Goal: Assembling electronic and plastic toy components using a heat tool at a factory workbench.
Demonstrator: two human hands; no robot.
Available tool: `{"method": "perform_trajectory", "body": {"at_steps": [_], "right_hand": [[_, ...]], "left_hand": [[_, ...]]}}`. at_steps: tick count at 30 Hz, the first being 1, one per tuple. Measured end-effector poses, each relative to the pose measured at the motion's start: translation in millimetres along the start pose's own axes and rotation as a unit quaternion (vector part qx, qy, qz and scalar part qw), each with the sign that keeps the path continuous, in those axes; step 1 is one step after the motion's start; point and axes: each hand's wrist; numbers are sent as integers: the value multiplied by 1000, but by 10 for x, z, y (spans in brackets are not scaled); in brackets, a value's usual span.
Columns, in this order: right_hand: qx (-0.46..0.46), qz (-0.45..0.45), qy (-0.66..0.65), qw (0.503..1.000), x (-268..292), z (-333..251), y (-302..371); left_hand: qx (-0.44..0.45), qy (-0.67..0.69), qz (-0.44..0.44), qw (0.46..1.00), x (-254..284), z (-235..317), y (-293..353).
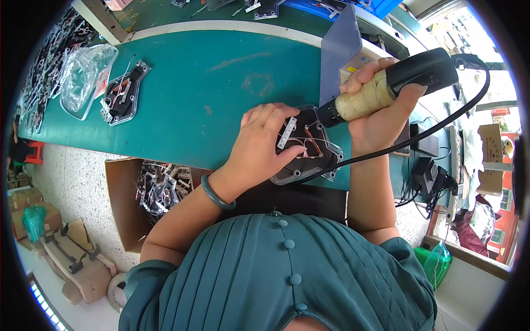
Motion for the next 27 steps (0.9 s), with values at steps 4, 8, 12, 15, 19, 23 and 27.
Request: {"method": "perform_trajectory", "body": {"at_steps": [4,8,12,15,19,23,27], "right_hand": [[-4,2,5,1000,9,20,8],[-1,-19,28,999,-22,16,22],[27,-88,106,990,-151,-43,56],[33,-125,118,985,-252,-109,74],[14,-155,118,981,-274,-105,69],[5,-177,92,980,-244,-87,70],[-20,-144,100,984,-332,-140,99]], "left_hand": [[-1,3,1,1000,3,8,1],[-4,-1,1,1000,-4,12,4],[-13,8,-39,999,65,30,50],[-21,21,-82,996,171,18,74],[-10,29,-116,993,216,6,85],[7,40,-116,992,205,25,84],[-14,32,-104,994,204,1,61]]}}
Point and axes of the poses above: each hand's wrist, its own y-axis away from the middle knuckle, its own x-axis out of the back of the hand, z = x × y, and after that the axes turned 8 degrees about -z, right-handed
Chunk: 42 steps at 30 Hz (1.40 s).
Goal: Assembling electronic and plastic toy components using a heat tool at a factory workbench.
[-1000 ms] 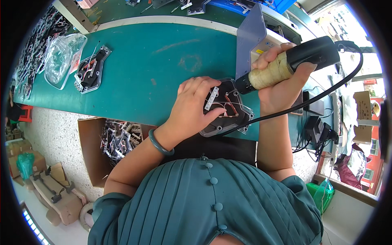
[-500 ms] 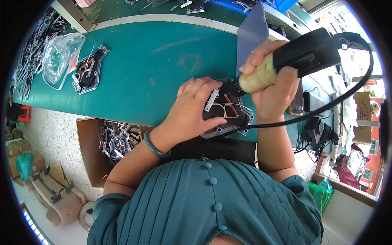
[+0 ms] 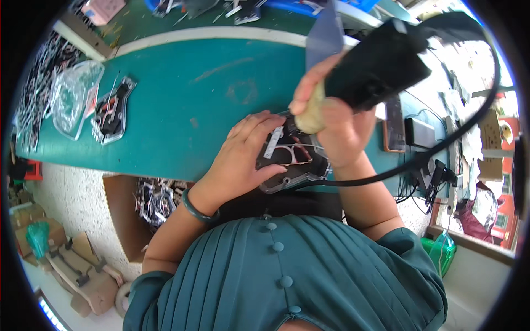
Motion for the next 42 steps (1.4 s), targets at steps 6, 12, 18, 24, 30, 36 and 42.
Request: {"method": "perform_trajectory", "body": {"at_steps": [6,12,18,24,30,36,42], "right_hand": [[71,76,-11,995,215,-1,-52],[162,216,-3,963,863,-347,-158],[142,144,46,978,938,-208,-283],[152,32,49,987,1071,-114,-300],[90,73,98,988,846,-190,-330],[107,182,18,977,747,-296,-94],[86,125,-146,978,375,-108,156]], "left_hand": [[9,-6,4,1000,15,-126,49],[0,-16,23,1000,2,-129,9],[19,-23,25,999,2,-158,15],[4,-21,26,999,13,-138,12],[2,-9,23,1000,48,-122,12],[-1,21,29,999,31,-104,24],[-15,22,24,999,-19,-109,-28]]}}
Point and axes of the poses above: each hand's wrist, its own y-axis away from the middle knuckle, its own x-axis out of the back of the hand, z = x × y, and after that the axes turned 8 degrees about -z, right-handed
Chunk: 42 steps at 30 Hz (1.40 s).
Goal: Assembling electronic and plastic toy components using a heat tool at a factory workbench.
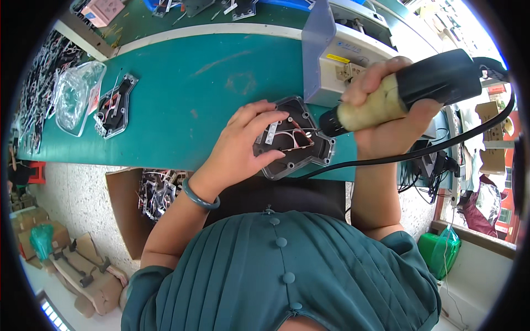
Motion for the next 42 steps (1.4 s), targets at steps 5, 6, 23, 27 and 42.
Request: {"method": "perform_trajectory", "body": {"at_steps": [5,6,23,27,42], "right_hand": [[-15,-77,-15,997,-176,133,75],[-23,-76,-27,996,-202,144,80],[-94,-58,54,992,-274,185,133],[-83,-85,83,989,-281,178,146],[-98,-93,109,985,-340,98,120]], "left_hand": [[1,3,6,1000,-2,23,6],[1,6,7,1000,-2,28,10],[-12,18,18,1000,-27,28,0],[-13,25,22,999,-38,26,-3],[-19,27,26,999,-36,45,-6]]}}
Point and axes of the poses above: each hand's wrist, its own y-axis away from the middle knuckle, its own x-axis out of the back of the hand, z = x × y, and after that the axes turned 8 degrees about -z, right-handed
